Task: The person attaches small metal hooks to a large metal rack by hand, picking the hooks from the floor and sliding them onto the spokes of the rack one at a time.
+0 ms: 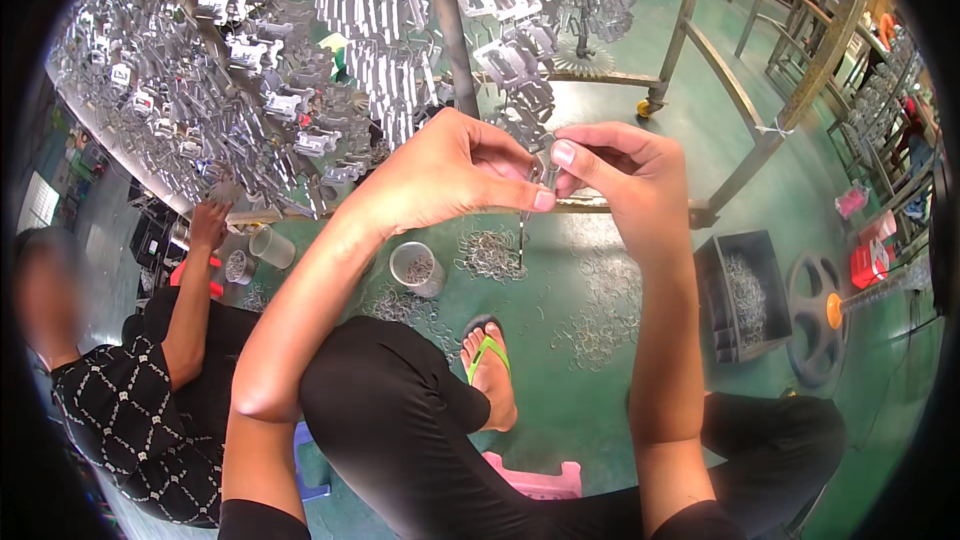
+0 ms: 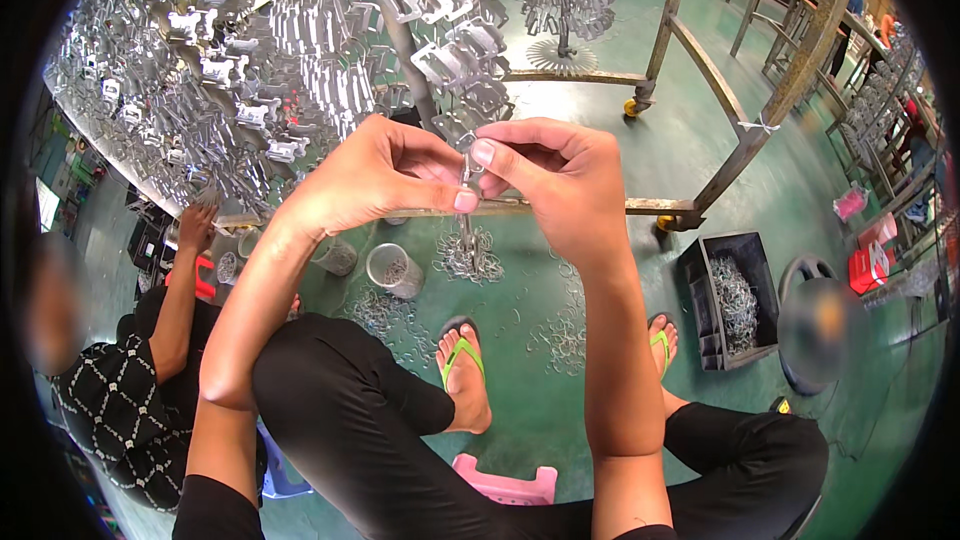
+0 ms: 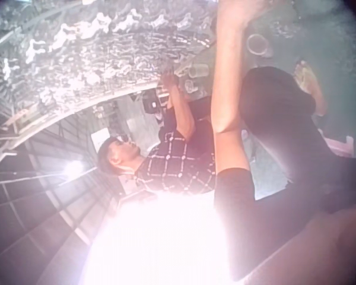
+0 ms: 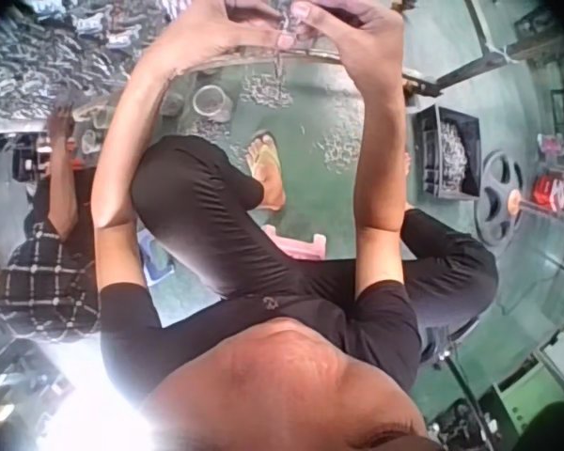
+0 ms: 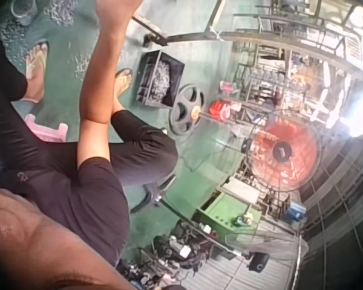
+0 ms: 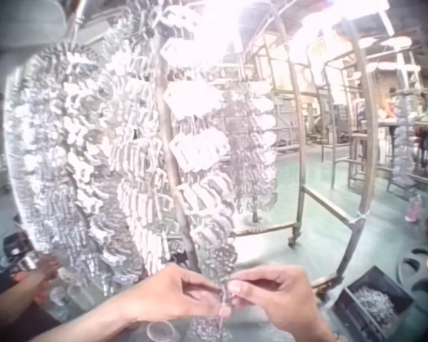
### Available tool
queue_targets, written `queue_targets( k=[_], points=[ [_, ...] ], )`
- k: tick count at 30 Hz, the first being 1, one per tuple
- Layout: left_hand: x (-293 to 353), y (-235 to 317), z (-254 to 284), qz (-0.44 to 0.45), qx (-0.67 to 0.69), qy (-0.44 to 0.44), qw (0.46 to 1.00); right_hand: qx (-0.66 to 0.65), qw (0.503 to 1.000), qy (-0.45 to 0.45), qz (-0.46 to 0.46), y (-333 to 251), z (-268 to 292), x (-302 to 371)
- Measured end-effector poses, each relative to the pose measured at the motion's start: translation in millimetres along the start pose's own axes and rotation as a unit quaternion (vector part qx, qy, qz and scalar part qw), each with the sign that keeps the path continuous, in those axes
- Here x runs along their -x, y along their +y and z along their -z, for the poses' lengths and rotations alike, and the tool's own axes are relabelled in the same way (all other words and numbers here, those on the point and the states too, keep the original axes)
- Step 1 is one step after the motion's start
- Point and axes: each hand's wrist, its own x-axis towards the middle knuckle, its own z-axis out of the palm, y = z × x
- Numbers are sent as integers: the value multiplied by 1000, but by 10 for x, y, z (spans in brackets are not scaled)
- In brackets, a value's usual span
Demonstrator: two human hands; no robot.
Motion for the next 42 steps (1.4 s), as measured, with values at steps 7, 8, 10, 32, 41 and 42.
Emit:
queue_targets(
  k=[7, 8, 10, 32, 41, 42],
  points=[
    [-24, 3, -9, -16, -1, 9, 1000, -46, 999, 27, 9, 99, -11, 21],
    [-14, 21, -6, -12, -5, 8, 1000, -42, 999, 25, 11, 97, -11, 21],
    [-13, 21, 0, -10, -7, 11, 1000, -34, 999, 15, 19, 102, -4, 12],
    [41, 294, 180, -114, -130, 273, 946, -70, 993, 47, 80, 80, -198, -214],
    [-426, 629, 507, -223, -465, 461, 723, -74, 993, 39, 85, -29, -270, -415],
    [-451, 658, 506, -203, -498, 459, 708, -71, 993, 38, 84, -48, -272, -433]
  ],
)
